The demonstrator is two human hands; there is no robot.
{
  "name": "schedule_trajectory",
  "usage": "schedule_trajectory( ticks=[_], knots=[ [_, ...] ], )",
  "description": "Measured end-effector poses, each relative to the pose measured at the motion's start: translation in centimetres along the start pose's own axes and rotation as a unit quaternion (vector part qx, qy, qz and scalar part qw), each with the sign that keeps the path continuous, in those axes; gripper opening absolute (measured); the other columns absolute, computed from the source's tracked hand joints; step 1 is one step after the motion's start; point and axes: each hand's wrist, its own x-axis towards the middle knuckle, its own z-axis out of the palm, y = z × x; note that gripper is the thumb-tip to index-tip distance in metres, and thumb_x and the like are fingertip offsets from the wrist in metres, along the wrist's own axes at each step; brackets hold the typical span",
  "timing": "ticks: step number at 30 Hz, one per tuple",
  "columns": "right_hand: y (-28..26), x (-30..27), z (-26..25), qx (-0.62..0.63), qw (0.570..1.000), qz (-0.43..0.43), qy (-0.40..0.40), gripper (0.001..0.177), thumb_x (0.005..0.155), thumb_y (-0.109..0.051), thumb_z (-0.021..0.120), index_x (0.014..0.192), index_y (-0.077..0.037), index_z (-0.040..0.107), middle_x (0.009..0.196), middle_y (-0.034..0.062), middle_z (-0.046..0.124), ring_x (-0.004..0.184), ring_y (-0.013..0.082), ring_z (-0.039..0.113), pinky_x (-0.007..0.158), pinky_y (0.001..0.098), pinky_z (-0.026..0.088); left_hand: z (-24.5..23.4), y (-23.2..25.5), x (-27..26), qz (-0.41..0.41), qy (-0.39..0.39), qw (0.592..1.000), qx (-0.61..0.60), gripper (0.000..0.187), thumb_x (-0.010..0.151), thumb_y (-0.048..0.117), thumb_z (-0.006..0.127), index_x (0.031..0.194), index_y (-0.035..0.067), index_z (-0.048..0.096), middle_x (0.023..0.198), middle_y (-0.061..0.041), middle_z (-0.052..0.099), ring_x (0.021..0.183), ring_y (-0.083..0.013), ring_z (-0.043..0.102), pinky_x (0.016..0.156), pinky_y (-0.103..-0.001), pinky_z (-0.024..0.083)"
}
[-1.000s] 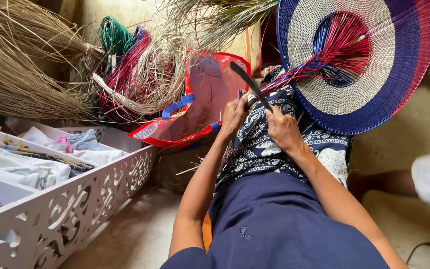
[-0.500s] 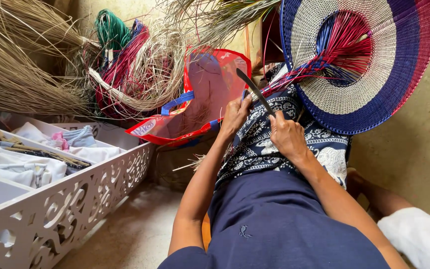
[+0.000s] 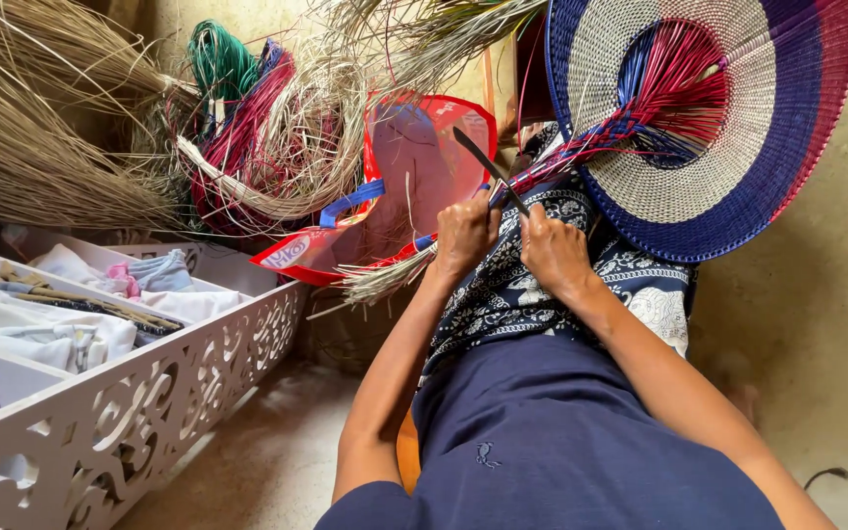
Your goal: Trimming excess fibers from a woven hand fan using a curved blade
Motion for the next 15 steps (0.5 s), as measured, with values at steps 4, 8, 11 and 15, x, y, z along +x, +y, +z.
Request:
schedule_trajectory(
  ticks=[4,8,11,15],
  knots=[
    [-0.3,2.6,0.3,-0.001,1.0,-0.001,-0.023,0.024,0.105,-0.017,0.036,0.112,0.0,0.052,0.075,0.0256,0.072,0.074,0.0503,0.074,0.07,0.0656,0.057,0.5,0.1,-0.3,0.015,-0.005,0.999,0.031,0.012,0.088,0.029,0.061,0.082,0.02,0.055,0.059,-0.009,0.065,0.059,-0.0377,0.071,0.056,-0.052,0.058],
    [-1.2,3.4,-0.2,0.02,1.0,-0.011,0.016,0.029,0.111,-0.026,0.039,0.107,-0.001,0.054,0.071,0.0265,0.071,0.073,0.0527,0.073,0.07,0.0644,0.056,-3.0,2.5,0.0,-0.04,-0.034,0.995,-0.086,0.011,0.091,0.027,0.058,0.088,0.016,0.059,0.065,-0.017,0.066,0.068,-0.0467,0.07,0.058,-0.06,0.055],
    [-0.1,3.2,0.0,0.057,0.997,-0.02,0.042,0.03,0.111,-0.031,0.04,0.109,-0.004,0.055,0.067,0.0287,0.068,0.073,0.0534,0.072,0.068,0.0667,0.055,-6.3,5.4,1.0,-0.137,-0.065,0.967,-0.207,0.024,0.096,0.026,0.051,0.091,0.01,0.068,0.077,-0.021,0.073,0.082,-0.0512,0.07,0.069,-0.061,0.053],
    [0.5,2.3,-0.5,0.088,0.993,-0.02,0.076,0.032,0.111,-0.035,0.043,0.112,-0.007,0.058,0.066,0.0292,0.067,0.076,0.053,0.071,0.069,0.0651,0.055,-5.0,4.0,0.9,-0.152,-0.082,0.96,-0.22,0.025,0.098,0.029,0.052,0.098,0.01,0.069,0.086,-0.024,0.074,0.09,-0.052,0.069,0.074,-0.063,0.052]
  ],
)
